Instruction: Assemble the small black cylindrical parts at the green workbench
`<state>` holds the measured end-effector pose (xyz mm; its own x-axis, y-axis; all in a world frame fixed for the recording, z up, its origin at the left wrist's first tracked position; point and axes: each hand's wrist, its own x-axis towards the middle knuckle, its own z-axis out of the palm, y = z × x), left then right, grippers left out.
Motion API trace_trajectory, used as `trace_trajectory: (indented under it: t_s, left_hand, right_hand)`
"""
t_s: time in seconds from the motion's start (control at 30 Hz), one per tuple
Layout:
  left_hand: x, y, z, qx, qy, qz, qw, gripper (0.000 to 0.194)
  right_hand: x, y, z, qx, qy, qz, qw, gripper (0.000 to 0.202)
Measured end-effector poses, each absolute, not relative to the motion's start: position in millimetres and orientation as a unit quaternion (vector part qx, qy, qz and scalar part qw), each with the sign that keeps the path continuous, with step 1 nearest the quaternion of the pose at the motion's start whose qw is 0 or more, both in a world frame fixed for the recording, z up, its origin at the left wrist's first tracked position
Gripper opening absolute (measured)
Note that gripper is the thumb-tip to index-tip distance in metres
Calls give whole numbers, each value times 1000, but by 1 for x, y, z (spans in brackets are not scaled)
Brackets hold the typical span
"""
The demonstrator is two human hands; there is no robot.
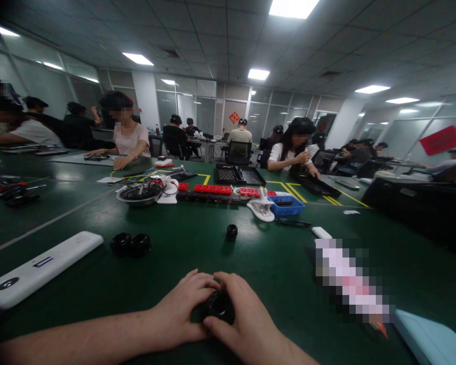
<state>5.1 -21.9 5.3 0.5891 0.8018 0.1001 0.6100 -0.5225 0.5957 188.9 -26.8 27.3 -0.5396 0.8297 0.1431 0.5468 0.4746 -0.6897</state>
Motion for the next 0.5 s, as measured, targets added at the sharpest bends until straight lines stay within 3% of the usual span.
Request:
trace_trajectory:
  t_s: [0.2,0.5]
  left_hand:
    - [6,-24,8,850,423,178,259,51]
    - [4,-22,5,855,414,180,257,45]
  right_hand:
    - [193,-28,26,-377,-838,278,280,50]
    - [188,-31,31,-418,-828,290,237,66]
